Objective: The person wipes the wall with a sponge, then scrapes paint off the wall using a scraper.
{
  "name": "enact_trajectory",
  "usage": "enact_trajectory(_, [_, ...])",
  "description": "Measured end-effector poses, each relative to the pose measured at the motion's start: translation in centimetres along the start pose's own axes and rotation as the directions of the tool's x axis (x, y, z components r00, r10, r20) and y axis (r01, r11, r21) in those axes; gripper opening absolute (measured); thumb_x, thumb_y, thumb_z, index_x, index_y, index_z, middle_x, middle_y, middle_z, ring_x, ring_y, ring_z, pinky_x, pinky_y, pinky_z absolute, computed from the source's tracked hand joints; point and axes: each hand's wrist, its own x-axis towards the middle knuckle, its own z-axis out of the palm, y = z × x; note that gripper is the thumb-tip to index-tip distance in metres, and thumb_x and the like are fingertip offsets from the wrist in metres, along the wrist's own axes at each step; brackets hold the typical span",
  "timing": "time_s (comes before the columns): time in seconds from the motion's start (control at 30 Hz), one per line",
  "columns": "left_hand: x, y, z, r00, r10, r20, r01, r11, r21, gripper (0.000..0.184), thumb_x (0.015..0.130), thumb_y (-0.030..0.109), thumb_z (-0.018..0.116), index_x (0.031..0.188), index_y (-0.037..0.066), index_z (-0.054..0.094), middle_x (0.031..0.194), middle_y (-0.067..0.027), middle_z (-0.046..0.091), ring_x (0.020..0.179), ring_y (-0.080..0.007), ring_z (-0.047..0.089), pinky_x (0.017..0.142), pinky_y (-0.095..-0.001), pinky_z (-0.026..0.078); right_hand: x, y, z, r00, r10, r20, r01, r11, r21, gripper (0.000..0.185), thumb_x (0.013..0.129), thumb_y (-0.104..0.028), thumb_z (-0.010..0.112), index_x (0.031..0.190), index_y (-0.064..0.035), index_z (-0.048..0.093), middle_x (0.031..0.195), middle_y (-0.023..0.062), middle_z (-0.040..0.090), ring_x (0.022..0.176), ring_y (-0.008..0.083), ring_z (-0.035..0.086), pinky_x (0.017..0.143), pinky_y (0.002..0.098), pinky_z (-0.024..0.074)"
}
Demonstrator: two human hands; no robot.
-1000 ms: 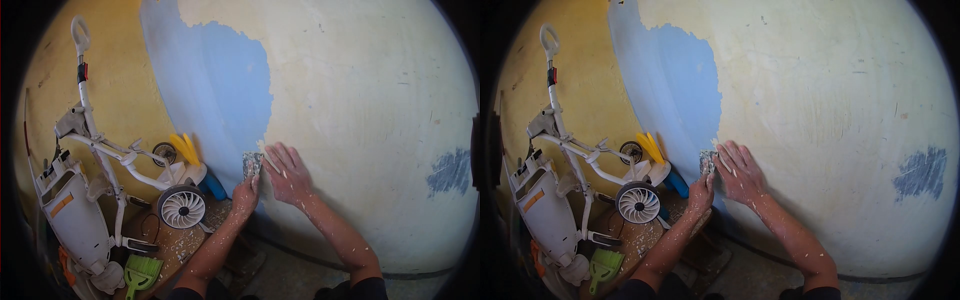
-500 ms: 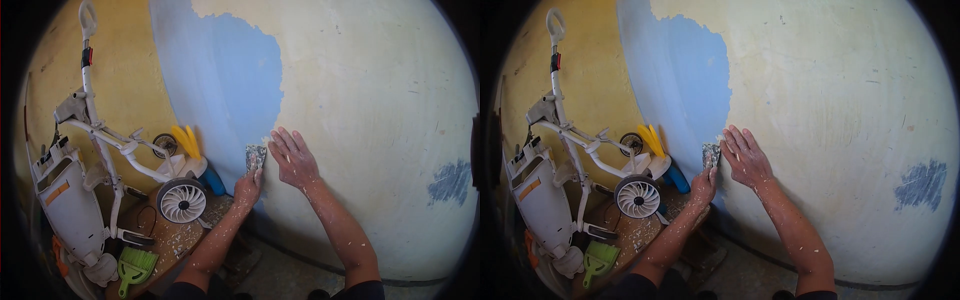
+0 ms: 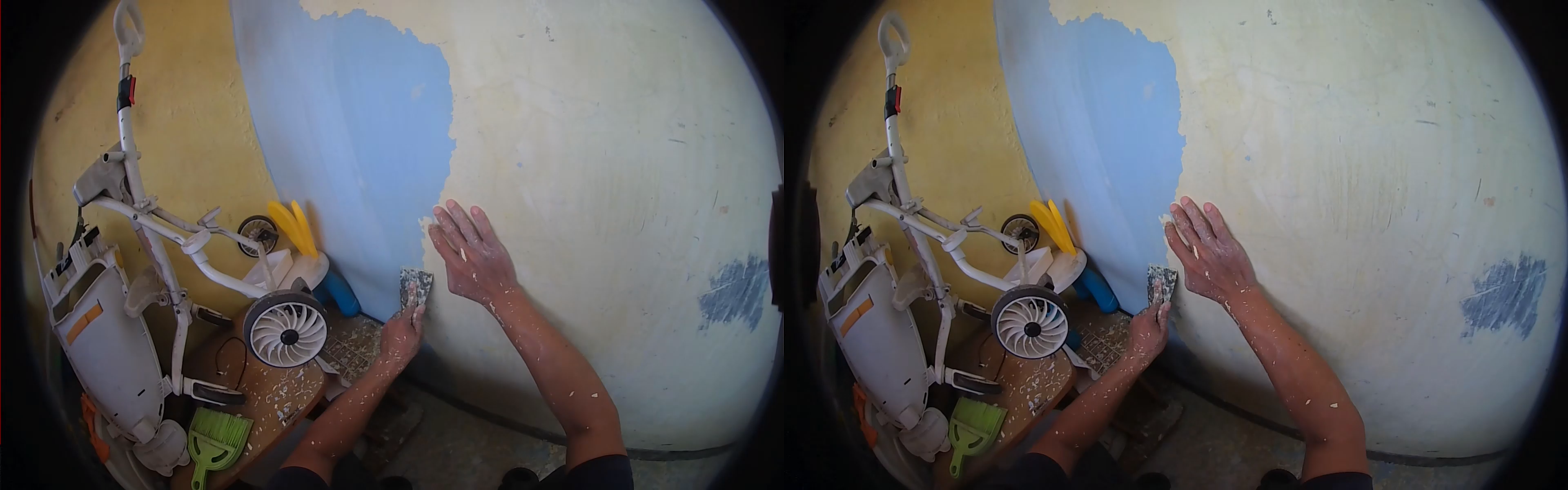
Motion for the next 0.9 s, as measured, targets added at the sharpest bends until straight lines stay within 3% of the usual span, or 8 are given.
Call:
enact_trajectory(0.1, [4.2,1.8,-1.9,0.993,0.034,-0.11,-0.042,0.996,-0.076,0.034,0.097,0.033,0.046,0.103,0.004,0.062,0.077,-0.0288,0.06,0.074,-0.048,0.057,0.064,-0.0543,0.045,0.2,0.0,0.0,1.0,-0.015,0.006,0.015,1.0,0.001,0.041,0.08,-0.016,0.051,0.119,-0.0092,0.061,0.138,0.0112,0.049,0.135,0.0268,0.037,0.114,0.045,0.0217])
enact_trajectory(0.37, [2.3,2.1,-1.4,0.997,0.045,-0.063,-0.05,0.996,-0.081,0.036,0.098,0.032,0.044,0.116,0.005,0.059,0.077,-0.0307,0.06,0.075,-0.0503,0.057,0.067,-0.0554,0.045,0.2,-0.1,-0.3,1.0,0.001,-0.001,-0.001,1.0,0.004,0.041,0.082,-0.016,0.05,0.12,-0.0085,0.059,0.137,0.0105,0.05,0.134,0.0265,0.038,0.113,0.0444,0.0242])
enact_trajectory(0.47, [6.3,3.1,-2.9,0.993,0.091,-0.069,-0.095,0.994,-0.055,0.037,0.098,0.032,0.044,0.122,0.005,0.056,0.077,-0.0311,0.06,0.074,-0.05,0.057,0.067,-0.0557,0.045,0.2,-0.1,-0.1,1.0,0.01,0.003,-0.01,1.0,0.001,0.041,0.083,-0.015,0.049,0.122,-0.0075,0.057,0.137,0.0102,0.05,0.134,0.0263,0.038,0.113,0.0443,0.0242])
enact_trajectory(0.63, [3.8,2.2,-1.6,0.992,0.105,-0.067,-0.106,0.994,-0.005,0.038,0.098,0.033,0.044,0.122,0.006,0.055,0.075,-0.0301,0.06,0.072,-0.0493,0.057,0.065,-0.055,0.046,0.1,0.0,0.1,1.0,0.016,-0.006,-0.016,1.0,0.024,0.042,0.084,-0.015,0.048,0.125,-0.0064,0.054,0.137,0.0103,0.05,0.135,0.0265,0.037,0.114,0.0444,0.0234])
enact_trajectory(0.7, [3.6,2.7,-2.8,1.0,0.03,-0.01,-0.029,0.998,0.048,0.039,0.098,0.032,0.045,0.126,0.008,0.053,0.073,-0.0299,0.06,0.072,-0.0491,0.058,0.064,-0.0544,0.046,-0.1,-0.2,0.2,1.0,0.015,-0.01,-0.015,0.999,0.043,0.042,0.084,-0.014,0.048,0.125,-0.0061,0.053,0.137,0.0105,0.05,0.135,0.0266,0.036,0.114,0.0445,0.0229])
enact_trajectory(0.83, [6.1,1.6,-2.8,0.983,0.156,-0.101,-0.154,0.988,0.027,0.045,0.097,0.033,0.045,0.138,0.013,0.043,0.077,-0.0285,0.062,0.073,-0.0484,0.058,0.064,-0.0549,0.046,0.1,0.0,0.3,1.0,0.015,-0.012,-0.014,0.999,0.042,0.043,0.083,-0.014,0.048,0.125,-0.0053,0.053,0.137,0.0112,0.05,0.135,0.0271,0.036,0.114,0.0446,0.0224])
enact_trajectory(0.9, [3.2,1.2,-2.3,0.995,0.102,-0.023,-0.101,0.994,0.046,0.045,0.097,0.033,0.045,0.138,0.013,0.043,0.077,-0.0283,0.062,0.073,-0.0484,0.058,0.065,-0.0551,0.046,-0.2,-0.2,0.1,1.0,0.022,-0.003,-0.022,0.999,0.047,0.044,0.083,-0.014,0.049,0.126,-0.0051,0.052,0.137,0.0114,0.05,0.135,0.0273,0.036,0.114,0.0447,0.022])
